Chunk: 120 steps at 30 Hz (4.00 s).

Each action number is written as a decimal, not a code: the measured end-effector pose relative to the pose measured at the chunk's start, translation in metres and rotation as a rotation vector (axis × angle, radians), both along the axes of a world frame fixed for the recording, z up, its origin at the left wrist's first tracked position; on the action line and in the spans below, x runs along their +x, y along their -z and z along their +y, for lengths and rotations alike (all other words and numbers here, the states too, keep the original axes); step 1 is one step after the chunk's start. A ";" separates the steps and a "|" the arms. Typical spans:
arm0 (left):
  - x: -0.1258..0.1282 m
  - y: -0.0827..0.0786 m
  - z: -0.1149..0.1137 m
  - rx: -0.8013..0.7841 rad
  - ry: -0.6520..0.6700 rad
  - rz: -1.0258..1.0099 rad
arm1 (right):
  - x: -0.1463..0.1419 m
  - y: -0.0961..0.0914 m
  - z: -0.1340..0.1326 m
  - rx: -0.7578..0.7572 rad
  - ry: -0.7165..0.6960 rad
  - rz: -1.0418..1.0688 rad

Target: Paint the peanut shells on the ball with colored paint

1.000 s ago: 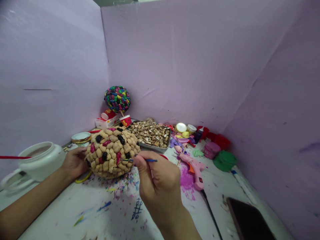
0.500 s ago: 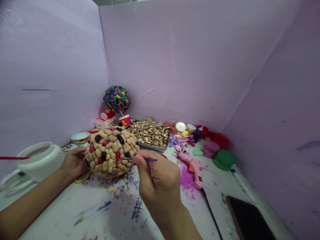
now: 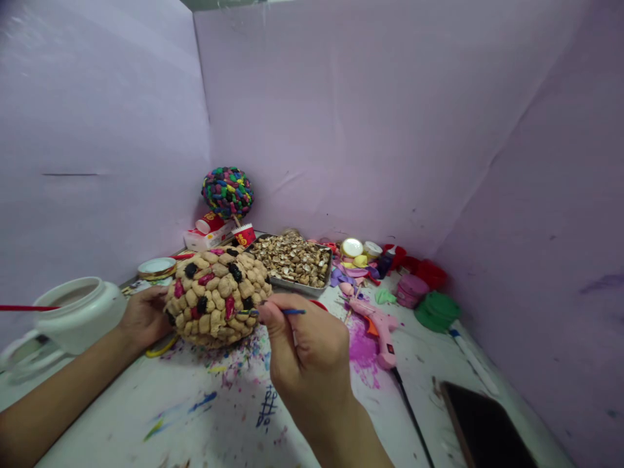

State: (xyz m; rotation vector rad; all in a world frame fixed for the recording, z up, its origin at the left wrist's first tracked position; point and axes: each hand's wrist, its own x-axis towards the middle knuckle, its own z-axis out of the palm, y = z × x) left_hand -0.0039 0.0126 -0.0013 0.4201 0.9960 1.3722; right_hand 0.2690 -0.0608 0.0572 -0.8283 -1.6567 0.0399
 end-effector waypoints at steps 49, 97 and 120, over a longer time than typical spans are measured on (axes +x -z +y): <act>0.006 -0.008 -0.004 -0.005 0.005 -0.058 | 0.045 0.019 0.043 -0.546 0.517 -0.434; -0.001 0.020 -0.007 0.192 0.439 -0.244 | -0.006 0.061 0.031 -0.510 0.082 -0.074; 0.002 0.000 -0.015 0.050 0.344 -0.078 | -0.005 0.041 0.022 -0.536 0.032 -0.107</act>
